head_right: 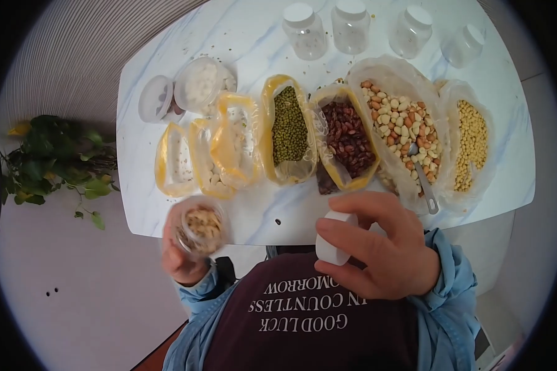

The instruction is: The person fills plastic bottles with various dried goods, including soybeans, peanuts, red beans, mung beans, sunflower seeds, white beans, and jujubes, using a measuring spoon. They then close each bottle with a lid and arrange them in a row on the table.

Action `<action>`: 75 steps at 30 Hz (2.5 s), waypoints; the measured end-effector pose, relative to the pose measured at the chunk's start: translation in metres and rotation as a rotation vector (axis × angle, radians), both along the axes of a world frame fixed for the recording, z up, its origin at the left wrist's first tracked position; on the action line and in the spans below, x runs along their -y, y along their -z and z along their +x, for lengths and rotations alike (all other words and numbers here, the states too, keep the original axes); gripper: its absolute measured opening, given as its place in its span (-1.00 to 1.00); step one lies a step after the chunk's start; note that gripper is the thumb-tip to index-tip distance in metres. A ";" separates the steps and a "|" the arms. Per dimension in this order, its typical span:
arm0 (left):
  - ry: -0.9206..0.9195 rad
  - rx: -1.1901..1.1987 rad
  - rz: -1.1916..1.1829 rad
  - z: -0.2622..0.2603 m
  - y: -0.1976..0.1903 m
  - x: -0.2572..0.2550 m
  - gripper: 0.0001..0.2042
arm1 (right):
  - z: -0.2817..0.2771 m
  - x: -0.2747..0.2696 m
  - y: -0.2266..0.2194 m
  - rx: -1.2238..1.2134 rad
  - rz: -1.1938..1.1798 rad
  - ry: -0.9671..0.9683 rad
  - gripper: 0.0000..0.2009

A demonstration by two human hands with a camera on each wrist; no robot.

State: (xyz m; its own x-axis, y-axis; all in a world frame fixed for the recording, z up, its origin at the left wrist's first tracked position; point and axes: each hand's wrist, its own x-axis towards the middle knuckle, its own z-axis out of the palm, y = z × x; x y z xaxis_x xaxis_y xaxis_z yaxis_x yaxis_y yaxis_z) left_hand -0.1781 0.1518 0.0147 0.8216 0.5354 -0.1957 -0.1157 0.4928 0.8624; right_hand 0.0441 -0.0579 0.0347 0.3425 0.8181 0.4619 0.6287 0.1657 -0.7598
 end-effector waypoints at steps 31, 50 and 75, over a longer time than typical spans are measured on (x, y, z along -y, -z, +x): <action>-0.311 -0.672 1.002 0.065 -0.008 -0.021 -0.51 | 0.011 0.003 0.009 -0.017 -0.044 -0.030 -0.47; -0.310 -0.724 1.345 0.076 -0.029 -0.018 -0.51 | 0.007 0.002 0.009 -0.005 -0.041 -0.034 -0.48; -0.133 -0.655 1.778 0.084 -0.037 -0.008 -0.38 | 0.005 0.002 0.010 -0.005 -0.050 -0.042 -0.47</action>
